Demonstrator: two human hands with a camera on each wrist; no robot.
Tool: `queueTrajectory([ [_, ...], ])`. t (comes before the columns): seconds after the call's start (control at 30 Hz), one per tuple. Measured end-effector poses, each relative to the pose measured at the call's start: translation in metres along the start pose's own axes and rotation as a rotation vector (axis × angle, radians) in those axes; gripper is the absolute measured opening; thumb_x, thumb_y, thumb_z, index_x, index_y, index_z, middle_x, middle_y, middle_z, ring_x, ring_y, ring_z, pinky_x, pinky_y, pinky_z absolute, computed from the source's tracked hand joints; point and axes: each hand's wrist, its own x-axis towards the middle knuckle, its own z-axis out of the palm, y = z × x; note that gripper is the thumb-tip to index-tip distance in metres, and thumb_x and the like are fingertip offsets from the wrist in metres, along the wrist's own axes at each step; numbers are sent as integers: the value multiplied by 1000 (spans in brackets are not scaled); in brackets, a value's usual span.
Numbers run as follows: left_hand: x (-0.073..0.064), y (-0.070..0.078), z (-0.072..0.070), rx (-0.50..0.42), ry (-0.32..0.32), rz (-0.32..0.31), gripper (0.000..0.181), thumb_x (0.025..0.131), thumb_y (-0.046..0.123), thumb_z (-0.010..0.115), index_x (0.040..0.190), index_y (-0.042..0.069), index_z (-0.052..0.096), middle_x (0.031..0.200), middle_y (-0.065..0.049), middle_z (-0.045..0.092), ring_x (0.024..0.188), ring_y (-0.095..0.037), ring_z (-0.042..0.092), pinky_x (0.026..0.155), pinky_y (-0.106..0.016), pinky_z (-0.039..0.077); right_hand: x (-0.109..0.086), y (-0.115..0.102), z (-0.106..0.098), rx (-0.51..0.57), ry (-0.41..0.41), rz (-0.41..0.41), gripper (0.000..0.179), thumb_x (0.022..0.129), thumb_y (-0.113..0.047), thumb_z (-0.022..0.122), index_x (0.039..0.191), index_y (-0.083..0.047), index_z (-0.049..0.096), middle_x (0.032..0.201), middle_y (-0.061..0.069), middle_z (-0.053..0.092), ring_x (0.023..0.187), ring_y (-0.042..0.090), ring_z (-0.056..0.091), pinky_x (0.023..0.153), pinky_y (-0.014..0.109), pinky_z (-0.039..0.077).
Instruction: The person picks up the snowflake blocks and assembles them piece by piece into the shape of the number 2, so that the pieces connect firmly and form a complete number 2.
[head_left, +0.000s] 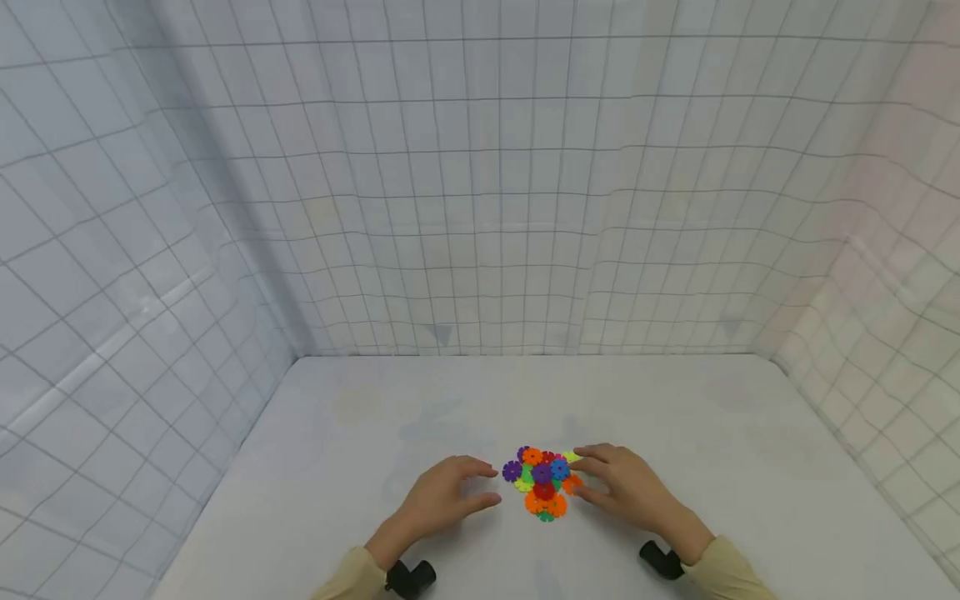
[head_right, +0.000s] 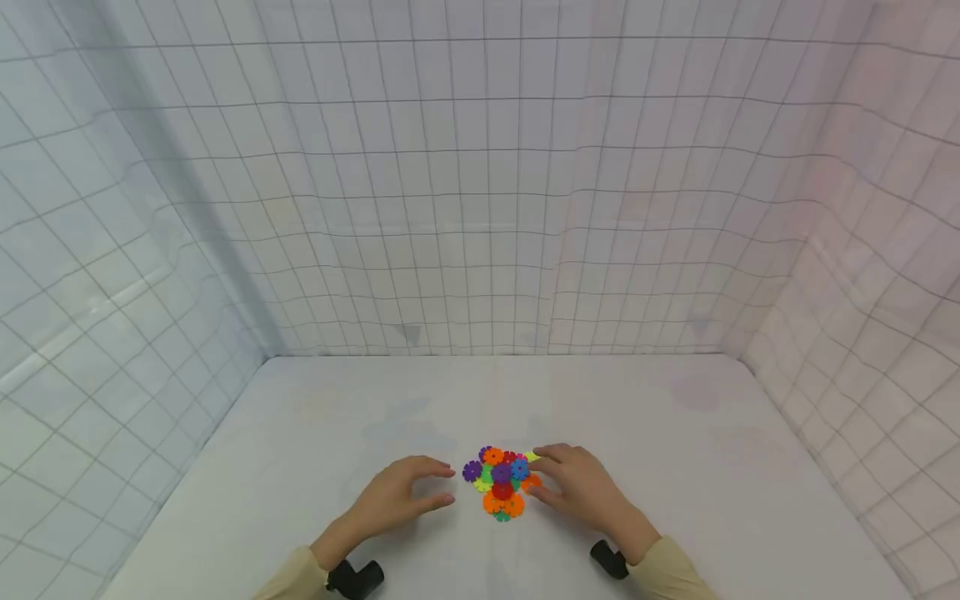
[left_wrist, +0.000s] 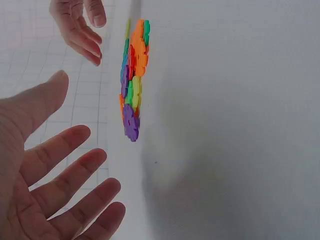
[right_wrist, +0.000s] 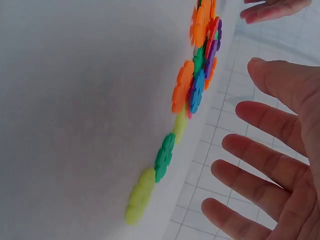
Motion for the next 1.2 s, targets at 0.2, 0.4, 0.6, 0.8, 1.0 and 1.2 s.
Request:
queueTrajectory([
  [0.2, 13, -17, 22, -278, 112, -78, 32, 87, 35, 70, 106, 9, 72, 106, -1, 67, 96, -21, 61, 78, -33, 51, 10, -6, 15, 100, -43, 30, 27, 81, -37, 76, 95, -14, 71, 94, -5, 63, 85, 12, 59, 73, 31, 52],
  [0.4, 29, -19, 44, -249, 215, -143, 38, 84, 35, 73, 113, 10, 69, 105, 0, 66, 86, -15, 57, 76, -31, 47, 20, -11, 25, 171, -127, 170, 38, 72, -51, 77, 89, -20, 64, 87, -12, 50, 75, 6, 46, 65, 25, 45],
  [0.6, 43, -9, 59, -144, 236, -78, 39, 78, 37, 77, 109, 14, 71, 79, 7, 52, 68, -8, 41, 57, -23, 33, 26, -15, 27, 165, -154, 224, 40, 70, -48, 80, 87, -19, 59, 81, -10, 47, 71, 6, 43, 62, 25, 41],
  [0.8, 47, -15, 59, -181, 258, 14, 26, 78, 26, 79, 97, 11, 73, 72, 9, 52, 62, -5, 40, 53, -21, 33, 33, -14, 24, 247, -194, 269, 34, 73, -40, 81, 87, -18, 60, 82, -9, 48, 72, 9, 45, 63, 26, 43],
  [1.0, 52, -24, 53, -307, 215, -43, 16, 82, 24, 75, 94, 12, 75, 71, 11, 61, 58, -4, 48, 55, -21, 41, 37, -9, 24, 266, -186, 259, 26, 75, -35, 80, 87, -18, 64, 78, -9, 49, 70, 8, 45, 61, 26, 41],
  [1.2, 50, -23, 47, -356, 197, -49, 13, 86, 22, 72, 91, 10, 75, 78, 8, 67, 65, -4, 56, 59, -22, 47, 37, -9, 27, 244, -116, 230, 9, 84, -26, 74, 84, -21, 66, 74, -15, 49, 64, 4, 44, 56, 23, 40],
])
